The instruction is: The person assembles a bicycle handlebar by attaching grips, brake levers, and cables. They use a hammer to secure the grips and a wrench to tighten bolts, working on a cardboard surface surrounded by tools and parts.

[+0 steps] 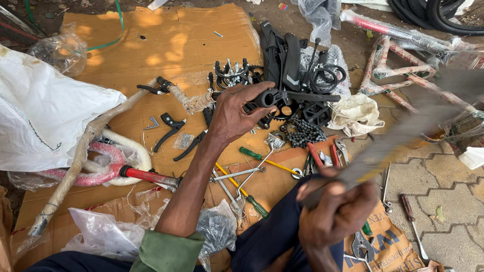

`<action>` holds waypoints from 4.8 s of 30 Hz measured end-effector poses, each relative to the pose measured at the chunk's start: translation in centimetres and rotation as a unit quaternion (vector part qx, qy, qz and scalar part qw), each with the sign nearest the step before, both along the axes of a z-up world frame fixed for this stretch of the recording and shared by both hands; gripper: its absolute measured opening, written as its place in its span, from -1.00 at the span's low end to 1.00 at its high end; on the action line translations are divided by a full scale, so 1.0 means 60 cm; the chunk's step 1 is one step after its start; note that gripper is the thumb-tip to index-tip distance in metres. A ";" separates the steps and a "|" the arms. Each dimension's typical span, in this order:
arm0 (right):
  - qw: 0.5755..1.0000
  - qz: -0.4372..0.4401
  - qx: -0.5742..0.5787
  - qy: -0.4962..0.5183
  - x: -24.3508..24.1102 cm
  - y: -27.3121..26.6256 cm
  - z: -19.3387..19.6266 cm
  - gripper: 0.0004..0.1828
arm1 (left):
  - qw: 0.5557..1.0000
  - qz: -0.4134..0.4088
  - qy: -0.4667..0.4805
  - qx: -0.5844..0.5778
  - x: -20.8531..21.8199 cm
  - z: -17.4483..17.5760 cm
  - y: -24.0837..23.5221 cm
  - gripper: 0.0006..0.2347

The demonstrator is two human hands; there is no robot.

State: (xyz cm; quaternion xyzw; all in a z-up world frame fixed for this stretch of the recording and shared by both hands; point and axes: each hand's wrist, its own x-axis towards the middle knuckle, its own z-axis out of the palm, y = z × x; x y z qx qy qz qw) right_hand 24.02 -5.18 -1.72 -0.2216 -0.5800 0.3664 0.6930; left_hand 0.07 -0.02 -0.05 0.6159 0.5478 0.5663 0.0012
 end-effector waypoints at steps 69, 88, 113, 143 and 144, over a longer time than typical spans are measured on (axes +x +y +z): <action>0.979 0.136 -0.083 -0.130 -0.040 0.058 0.042 -0.77 | 0.987 0.086 0.003 -0.138 -0.112 -0.074 0.019 -0.71; 0.986 0.115 -0.086 -0.083 -0.078 0.065 0.000 -0.74 | 0.978 0.079 -0.026 -0.189 -0.119 -0.072 0.017 -0.35; 0.886 0.191 -0.225 -0.357 -0.243 0.033 -0.121 -0.72 | 0.939 -0.017 -0.267 -0.214 -0.141 -0.078 0.023 0.09; 0.842 0.082 0.020 -0.532 -0.378 0.321 -0.437 -0.63 | 0.946 0.164 -0.182 -0.212 -0.174 -0.122 0.050 -0.21; 0.833 0.087 0.023 -0.546 -0.392 0.335 -0.452 -0.65 | 0.948 0.165 -0.178 -0.208 -0.174 -0.120 0.052 -0.23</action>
